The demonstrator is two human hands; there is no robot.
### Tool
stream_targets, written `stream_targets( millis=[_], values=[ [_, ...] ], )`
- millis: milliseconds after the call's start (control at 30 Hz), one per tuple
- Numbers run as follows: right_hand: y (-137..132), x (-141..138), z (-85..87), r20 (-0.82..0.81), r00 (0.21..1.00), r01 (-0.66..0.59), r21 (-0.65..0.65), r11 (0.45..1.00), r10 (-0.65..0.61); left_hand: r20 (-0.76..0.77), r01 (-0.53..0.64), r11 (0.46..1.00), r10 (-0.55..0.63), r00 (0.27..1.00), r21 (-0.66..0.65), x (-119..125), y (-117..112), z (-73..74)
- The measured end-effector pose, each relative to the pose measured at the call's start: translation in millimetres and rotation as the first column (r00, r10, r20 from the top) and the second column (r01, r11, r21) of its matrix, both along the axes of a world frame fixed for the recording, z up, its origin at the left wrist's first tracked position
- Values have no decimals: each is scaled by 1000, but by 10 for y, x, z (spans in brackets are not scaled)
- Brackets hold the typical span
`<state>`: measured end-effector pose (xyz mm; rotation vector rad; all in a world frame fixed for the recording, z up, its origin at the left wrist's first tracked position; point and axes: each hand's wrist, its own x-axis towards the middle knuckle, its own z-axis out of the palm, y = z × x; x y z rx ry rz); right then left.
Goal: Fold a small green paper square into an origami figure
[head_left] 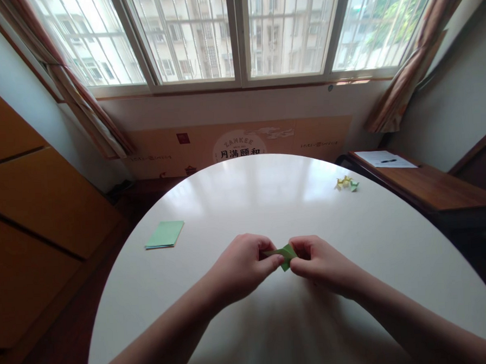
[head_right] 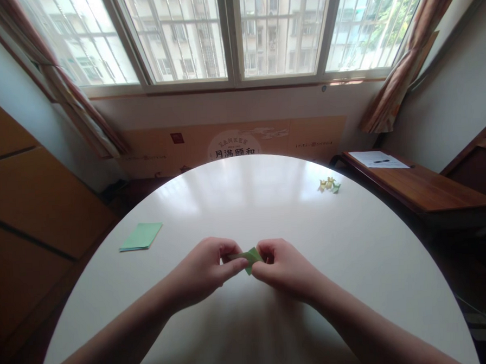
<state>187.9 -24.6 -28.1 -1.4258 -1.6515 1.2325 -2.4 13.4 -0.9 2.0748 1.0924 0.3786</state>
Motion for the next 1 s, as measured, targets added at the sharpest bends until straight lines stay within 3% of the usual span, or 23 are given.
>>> stream_targets(
  millis=[133, 267, 433, 533, 700, 833, 1000],
  values=[
    [15, 69, 60, 3, 996, -94, -24, 995, 94, 13, -22, 998, 23, 1000, -66, -34, 68, 19],
    [41, 145, 86, -167, 977, -154, -140, 978, 130, 48, -19, 980, 29, 998, -197, -86, 138, 3],
    [42, 132, 32, -225, 973, -94, -152, 984, 58, 107, 35, 955, -4, 994, -293, -94, 162, -12],
    [30, 93, 14, -236, 972, -47, -150, 988, 11, 203, 19, 950, 47, 978, -311, -64, 156, -1],
    [16, 26, 11, -426, 893, 79, -163, 983, -143, 347, -40, 952, 150, 926, -304, -8, 133, 14],
    [-3, -7, 14, -440, 887, 60, -184, 981, -137, 367, -87, 948, 202, 908, -307, 20, 118, -10],
    [-20, 6, 28, -410, 905, 66, -138, 988, -117, 330, -60, 947, 169, 929, -316, 41, 75, -29]
  ],
)
